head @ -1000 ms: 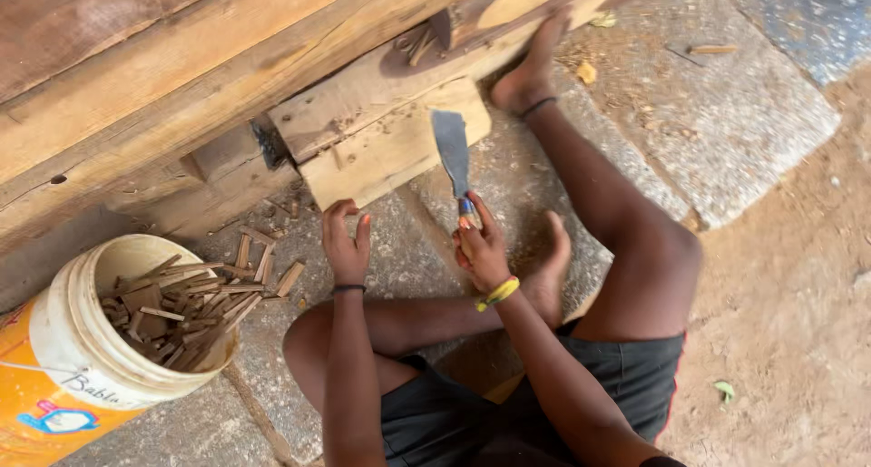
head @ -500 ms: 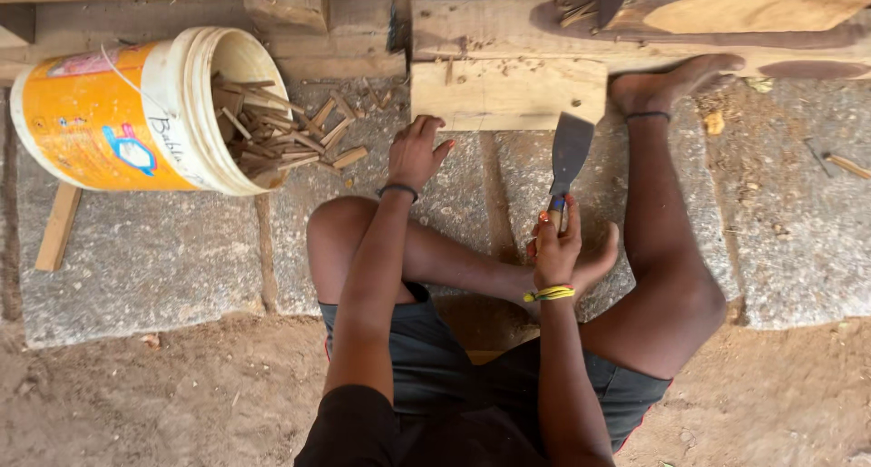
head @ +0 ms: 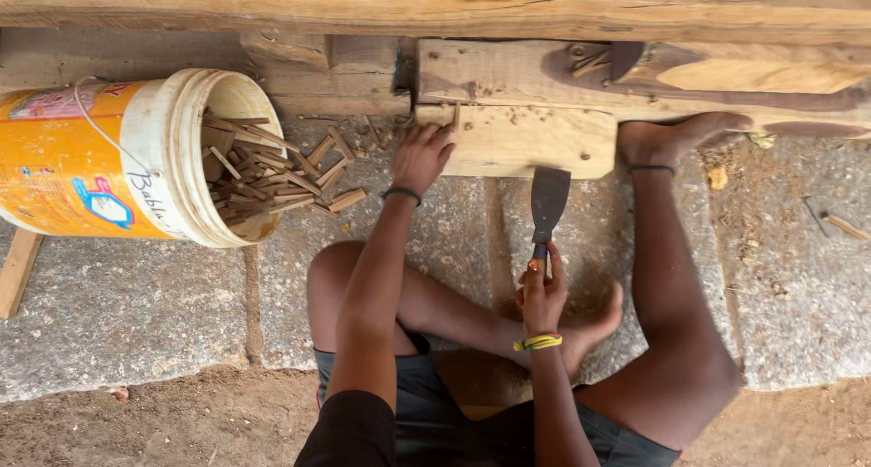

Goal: The person sits on the ground and uses a chisel to carve a piece of wood, creating small wooden shavings. They periodically clear the shavings from the wood surface and place them into a nearby bucket.

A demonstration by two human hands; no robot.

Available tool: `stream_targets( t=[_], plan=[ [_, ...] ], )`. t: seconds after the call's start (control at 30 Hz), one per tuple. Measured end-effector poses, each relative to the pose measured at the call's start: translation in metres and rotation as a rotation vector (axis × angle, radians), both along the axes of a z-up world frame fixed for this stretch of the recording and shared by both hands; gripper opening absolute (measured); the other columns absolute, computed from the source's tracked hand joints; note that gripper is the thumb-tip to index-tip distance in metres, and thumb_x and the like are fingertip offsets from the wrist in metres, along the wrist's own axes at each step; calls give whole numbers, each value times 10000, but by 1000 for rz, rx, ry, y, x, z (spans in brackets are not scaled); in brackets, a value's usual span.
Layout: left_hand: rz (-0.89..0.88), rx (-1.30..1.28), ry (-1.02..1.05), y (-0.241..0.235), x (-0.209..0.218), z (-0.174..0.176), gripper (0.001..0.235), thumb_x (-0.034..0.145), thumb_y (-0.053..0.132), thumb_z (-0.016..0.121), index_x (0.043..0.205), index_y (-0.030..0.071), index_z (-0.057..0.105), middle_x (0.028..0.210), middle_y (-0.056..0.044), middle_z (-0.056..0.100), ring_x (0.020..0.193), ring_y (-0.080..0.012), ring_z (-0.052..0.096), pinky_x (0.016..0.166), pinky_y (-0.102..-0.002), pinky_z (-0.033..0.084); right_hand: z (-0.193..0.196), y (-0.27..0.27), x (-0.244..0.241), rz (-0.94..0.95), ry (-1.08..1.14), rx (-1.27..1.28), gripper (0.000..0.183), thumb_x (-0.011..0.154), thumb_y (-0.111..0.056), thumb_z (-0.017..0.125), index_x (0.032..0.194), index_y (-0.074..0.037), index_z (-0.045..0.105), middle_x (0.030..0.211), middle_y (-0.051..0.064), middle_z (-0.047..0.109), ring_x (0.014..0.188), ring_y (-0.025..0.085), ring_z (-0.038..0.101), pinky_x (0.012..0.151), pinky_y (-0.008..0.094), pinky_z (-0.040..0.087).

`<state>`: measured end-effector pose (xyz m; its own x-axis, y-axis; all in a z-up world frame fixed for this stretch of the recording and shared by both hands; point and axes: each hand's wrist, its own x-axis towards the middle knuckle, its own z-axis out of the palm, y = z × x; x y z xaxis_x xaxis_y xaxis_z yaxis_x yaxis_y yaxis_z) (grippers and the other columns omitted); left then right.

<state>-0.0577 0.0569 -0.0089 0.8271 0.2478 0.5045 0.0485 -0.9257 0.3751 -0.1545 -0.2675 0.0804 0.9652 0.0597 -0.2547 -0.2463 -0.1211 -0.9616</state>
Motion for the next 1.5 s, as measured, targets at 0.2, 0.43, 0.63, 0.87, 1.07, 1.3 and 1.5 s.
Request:
stream_targets(
  t=[0.2, 0.43, 0.63, 0.87, 1.07, 1.3, 1.5],
  plan=[
    [22, 37, 77, 4, 20, -22, 376, 948, 423, 708, 1256, 209, 720, 1066, -33, 687, 1008, -245, 613, 951, -463, 463, -6, 19, 0, 9, 34, -48, 546, 1016, -125, 532, 1554, -96, 443, 720, 15, 579, 464, 38, 436, 381, 235, 346],
    [64, -139, 19, 5, 17, -11, 318, 886, 414, 779, 1097, 176, 765, 1113, -2, 699, 1066, -227, 616, 1017, -499, 430, 6, 40, -2, 48, 57, -13, 536, 1047, -165, 525, 1569, -99, 425, 712, 17, 584, 470, 34, 440, 388, 223, 334],
    [97, -188, 92, 1, 16, -5, 292, 895, 387, 787, 1088, 169, 766, 1039, -11, 720, 1033, -251, 640, 1004, -504, 435, 7, 46, -5, 90, 29, -44, 565, 1037, -168, 523, 1582, -101, 391, 707, 25, 611, 449, 38, 464, 375, 228, 358],
    [125, -166, 92, 4, 24, -6, 447, 871, 467, 762, 1167, 137, 707, 1107, -75, 716, 1037, -241, 645, 1006, -514, 439, 9, 59, -3, 115, 97, -87, 553, 1042, -216, 519, 1572, -103, 409, 685, 33, 597, 437, 52, 457, 362, 238, 350],
    [50, -114, -100, -5, 17, 22, 710, 836, 578, 769, 1323, 100, 573, 1126, -169, 683, 1027, -293, 635, 920, -506, 463, 14, 79, 1, 139, 176, 31, 542, 1057, -274, 477, 1575, -117, 438, 723, 43, 603, 481, 53, 485, 383, 235, 379],
    [-635, -294, -64, -76, 6, 37, 611, 966, 604, 591, 1356, 135, 613, 897, -38, 718, 818, -199, 657, 839, -397, 553, 12, 108, 13, 172, 231, 73, 392, 1058, -264, 437, 1368, -49, 544, 727, 56, 597, 446, 77, 449, 366, 244, 351],
    [-643, -261, 260, -87, 3, 45, 531, 964, 650, 564, 939, 153, 749, 593, -25, 659, 591, -171, 635, 697, -378, 549, 19, 104, 19, 166, 264, 90, 320, 1049, -251, 435, 1217, -42, 610, 706, 49, 583, 443, 75, 441, 369, 236, 327]
  ],
)
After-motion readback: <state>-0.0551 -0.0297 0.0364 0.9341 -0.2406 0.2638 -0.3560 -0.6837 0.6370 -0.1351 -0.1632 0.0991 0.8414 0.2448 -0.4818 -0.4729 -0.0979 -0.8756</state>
